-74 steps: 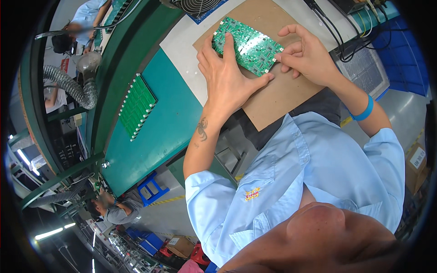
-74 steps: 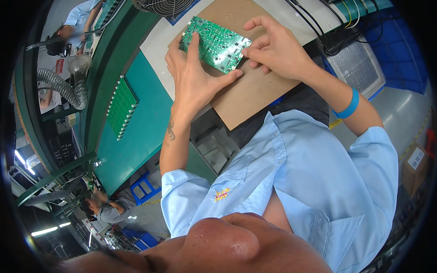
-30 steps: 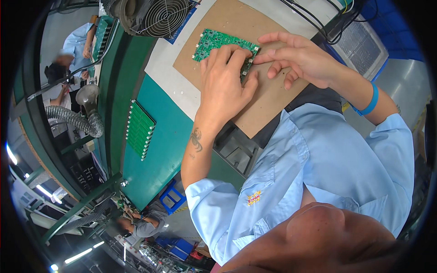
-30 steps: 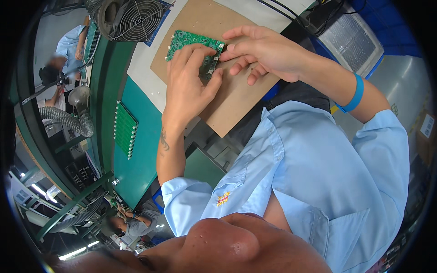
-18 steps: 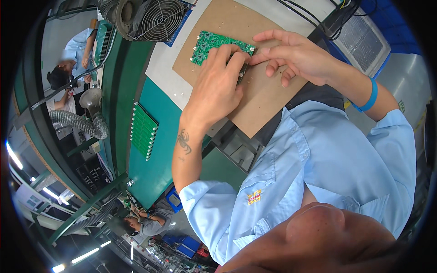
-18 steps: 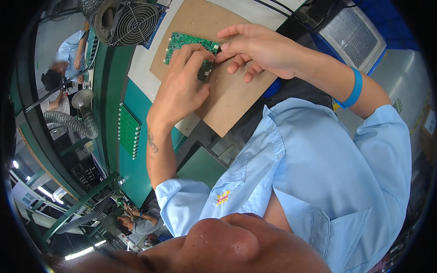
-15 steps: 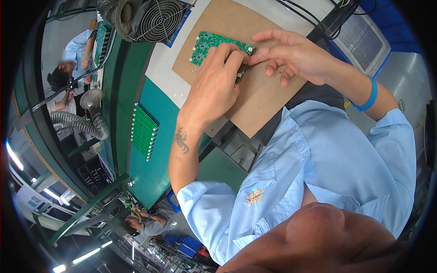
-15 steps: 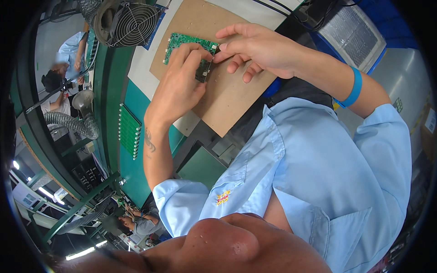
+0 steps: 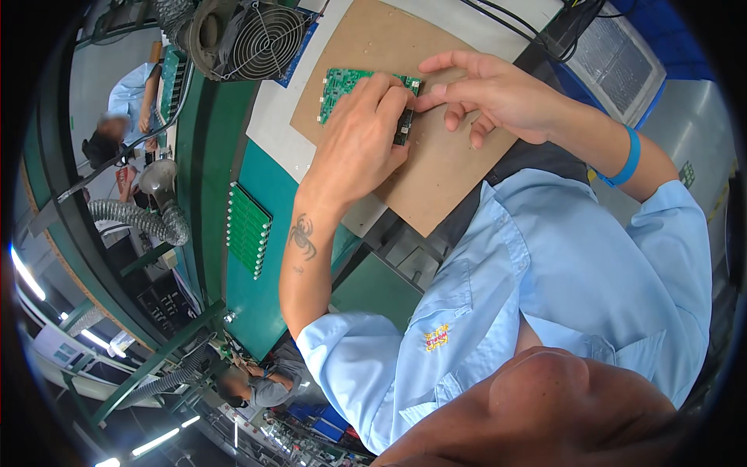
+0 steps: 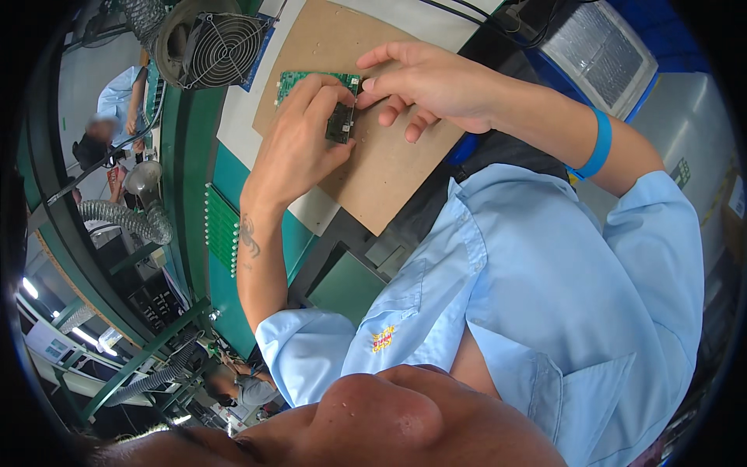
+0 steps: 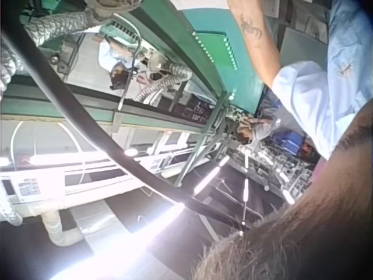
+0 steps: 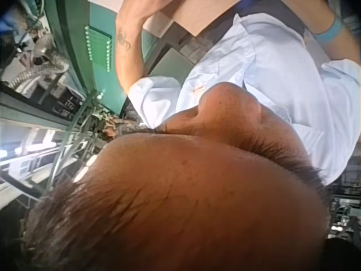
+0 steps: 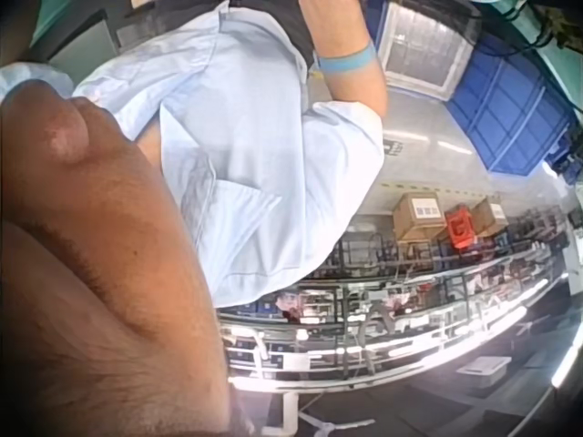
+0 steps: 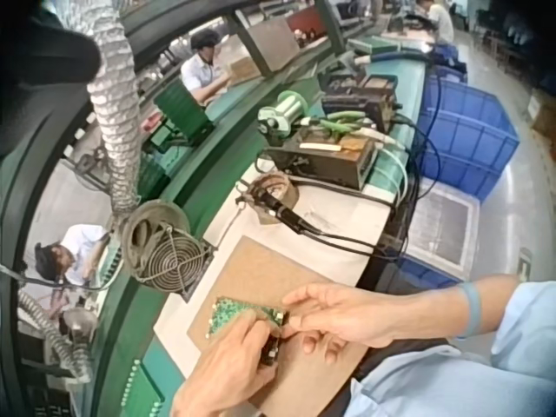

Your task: The person attaches connectors onto a circuit board by hand, solders the connections using a soldering iron, and places the completed circuit board onto the table.

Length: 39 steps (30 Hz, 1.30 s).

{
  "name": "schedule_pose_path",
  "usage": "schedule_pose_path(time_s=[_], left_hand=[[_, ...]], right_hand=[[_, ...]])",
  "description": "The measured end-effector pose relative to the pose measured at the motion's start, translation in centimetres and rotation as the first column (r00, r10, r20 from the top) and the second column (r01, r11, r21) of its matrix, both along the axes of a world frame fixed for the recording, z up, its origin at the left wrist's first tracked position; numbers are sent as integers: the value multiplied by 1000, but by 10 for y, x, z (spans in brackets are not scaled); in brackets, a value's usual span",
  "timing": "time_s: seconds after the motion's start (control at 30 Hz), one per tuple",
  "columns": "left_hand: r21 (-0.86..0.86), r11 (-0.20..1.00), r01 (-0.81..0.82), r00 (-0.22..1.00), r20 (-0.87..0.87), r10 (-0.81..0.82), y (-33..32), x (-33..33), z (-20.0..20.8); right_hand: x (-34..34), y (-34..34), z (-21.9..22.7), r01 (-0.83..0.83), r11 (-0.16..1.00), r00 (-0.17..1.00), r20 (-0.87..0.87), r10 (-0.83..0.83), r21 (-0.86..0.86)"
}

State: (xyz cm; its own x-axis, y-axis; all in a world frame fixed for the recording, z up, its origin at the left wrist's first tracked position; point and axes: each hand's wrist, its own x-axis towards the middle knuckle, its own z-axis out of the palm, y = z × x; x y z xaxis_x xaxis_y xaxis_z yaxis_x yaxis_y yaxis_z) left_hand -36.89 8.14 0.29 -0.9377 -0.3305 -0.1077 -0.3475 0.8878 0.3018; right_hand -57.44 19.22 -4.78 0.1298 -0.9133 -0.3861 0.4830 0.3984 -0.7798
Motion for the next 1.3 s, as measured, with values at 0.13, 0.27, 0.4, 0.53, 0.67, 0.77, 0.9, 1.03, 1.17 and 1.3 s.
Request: schedule_pose_path(time_s=[0.13, 0.27, 0.4, 0.53, 0.67, 0.77, 0.9, 1.03, 1.17, 1.3], left_hand=[[38, 999, -8, 999, 46, 6, -2, -1, 2], [43, 999, -12, 999, 34, 10, -2, -3, 1], [49, 999, -16, 999, 28, 15, -1, -2, 3], [60, 998, -17, 1000, 17, 16, -1, -3, 2], [80, 997, -16, 999, 35, 13, -2, -5, 3], [112, 994, -4, 993, 117, -9, -5, -7, 6], [155, 988, -16, 999, 45, 9, -4, 0, 3], [193, 979, -60, 997, -41, 70, 1, 11, -5], [179, 976, -123, 983, -112, 145, 7, 19, -6], [70, 977, -203, 967, -141, 211, 11, 28, -10]], right_hand=[[2, 1, 0, -10, 1000, 1000, -6, 10, 4], [1, 2, 0, -4, 1000, 1000, -5, 4, -2], [1, 3, 3, -17, 1000, 999, -46, 17, 7], [-4, 8, 3, -23, 1000, 994, -110, 21, -17], [-13, 16, 3, -7, 998, 981, -196, -6, -62], [-19, 19, 5, 59, 990, 951, -294, -94, -124], [-22, 18, 5, -34, 977, 891, -448, -67, -212], [-24, 15, 4, -179, 937, 771, -635, -56, -300], [-21, 9, -6, -292, 861, 610, -775, -168, -417], [-11, 0, -31, -444, 669, 329, -803, -497, -596]])
